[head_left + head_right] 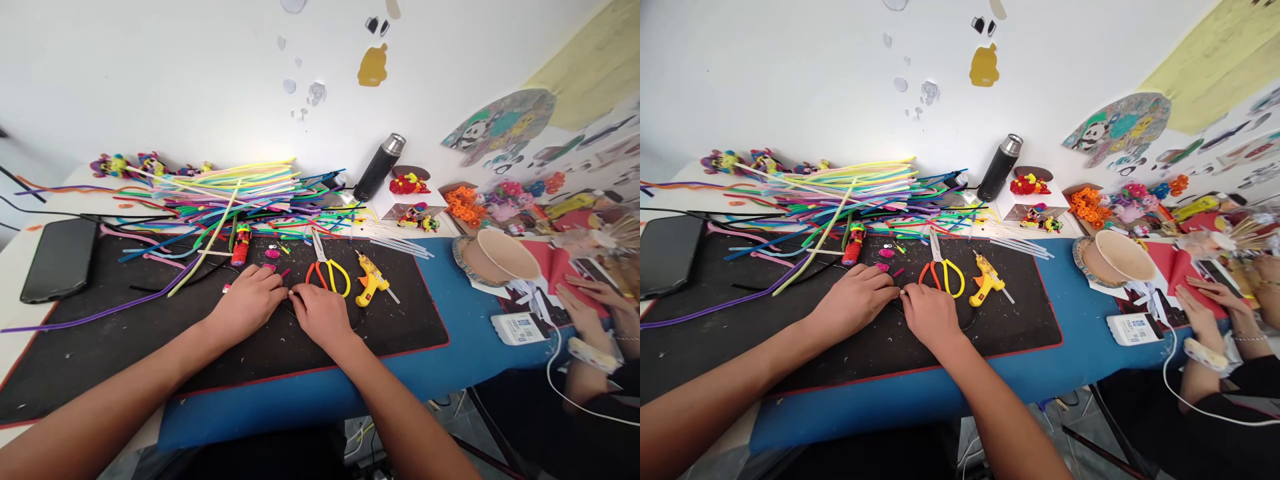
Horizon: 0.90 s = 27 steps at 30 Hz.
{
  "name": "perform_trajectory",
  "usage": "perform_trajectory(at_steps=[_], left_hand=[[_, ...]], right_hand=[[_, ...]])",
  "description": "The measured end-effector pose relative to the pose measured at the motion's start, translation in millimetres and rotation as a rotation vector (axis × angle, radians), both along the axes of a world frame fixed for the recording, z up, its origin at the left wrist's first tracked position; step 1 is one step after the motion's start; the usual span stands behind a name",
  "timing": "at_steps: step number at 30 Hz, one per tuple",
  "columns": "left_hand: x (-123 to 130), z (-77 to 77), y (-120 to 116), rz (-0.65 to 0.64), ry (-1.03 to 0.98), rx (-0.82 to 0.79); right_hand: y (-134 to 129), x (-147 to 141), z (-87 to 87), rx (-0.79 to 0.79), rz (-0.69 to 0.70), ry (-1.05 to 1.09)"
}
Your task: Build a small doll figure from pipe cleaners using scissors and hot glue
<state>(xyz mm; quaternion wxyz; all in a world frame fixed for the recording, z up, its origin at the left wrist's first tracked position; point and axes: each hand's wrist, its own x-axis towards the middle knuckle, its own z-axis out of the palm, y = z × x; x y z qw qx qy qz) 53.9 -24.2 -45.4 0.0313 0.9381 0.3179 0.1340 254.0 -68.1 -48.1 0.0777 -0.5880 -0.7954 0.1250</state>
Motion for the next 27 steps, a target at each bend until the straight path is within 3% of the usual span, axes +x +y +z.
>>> perform_trajectory(at_steps=[5, 16, 27], left_hand=[[1.3, -2.7, 0.3, 0.037, -0.002, 0.038], [-4.0, -2.8, 7.3, 0.081, -0.025, -0.058], [2.1, 0.1, -0.7, 0.18, -0.024, -0.057]], right_hand=[[-0.2, -0.5, 1.0, -0.003, 0.0, -0.012], [-0.8, -0.1, -2.0, -0.002, -0.006, 0.014], [-2.9, -0.6, -5.2, 0.073, -0.007, 0.031]])
